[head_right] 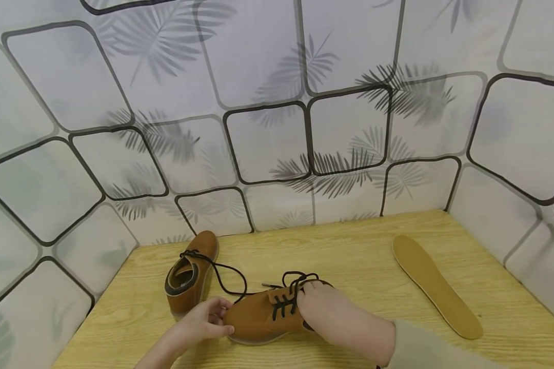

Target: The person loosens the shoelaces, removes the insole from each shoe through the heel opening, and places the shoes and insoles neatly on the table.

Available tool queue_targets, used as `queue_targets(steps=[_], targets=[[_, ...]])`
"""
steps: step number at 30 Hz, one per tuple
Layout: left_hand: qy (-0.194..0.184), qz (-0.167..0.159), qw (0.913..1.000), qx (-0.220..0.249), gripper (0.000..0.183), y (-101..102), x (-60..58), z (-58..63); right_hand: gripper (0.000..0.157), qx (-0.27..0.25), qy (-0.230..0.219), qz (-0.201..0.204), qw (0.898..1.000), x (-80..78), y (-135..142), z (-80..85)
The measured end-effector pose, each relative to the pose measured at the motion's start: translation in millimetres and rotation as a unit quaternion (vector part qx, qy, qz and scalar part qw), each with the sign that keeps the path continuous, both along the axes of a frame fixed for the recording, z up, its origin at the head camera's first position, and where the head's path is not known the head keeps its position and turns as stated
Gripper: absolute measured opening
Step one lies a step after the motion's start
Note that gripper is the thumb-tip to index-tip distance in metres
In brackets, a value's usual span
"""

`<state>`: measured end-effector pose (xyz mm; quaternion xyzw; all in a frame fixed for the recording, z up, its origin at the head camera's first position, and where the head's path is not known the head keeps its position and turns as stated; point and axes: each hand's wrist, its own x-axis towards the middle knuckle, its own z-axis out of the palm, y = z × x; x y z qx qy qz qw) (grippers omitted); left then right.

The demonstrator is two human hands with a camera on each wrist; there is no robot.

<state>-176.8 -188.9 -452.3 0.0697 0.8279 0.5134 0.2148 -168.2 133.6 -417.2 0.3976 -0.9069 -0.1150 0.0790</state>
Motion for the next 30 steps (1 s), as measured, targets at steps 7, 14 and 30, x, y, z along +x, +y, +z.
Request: queue_targets(steps=[7, 14, 30], targets=[[-0.002, -0.003, 0.9999, 0.010, 0.044, -1, 0.6, -1.1, 0.035, 0.021, 0.042, -0.009, 0.999, 1.7, -4, -2.7], [0.000, -0.002, 0.9999, 0.011, 0.043, -1, 0.8, -1.1, 0.021, 0.004, 0.083, -0.048, 0.995, 3.7, -7, -9.6], [0.007, -0.004, 0.9999, 0.011, 0.044, 0, -0.3, -1.9, 0.023, 0.059, 0.122, -0.079, 0.988, 5.9, -7, -8.2]])
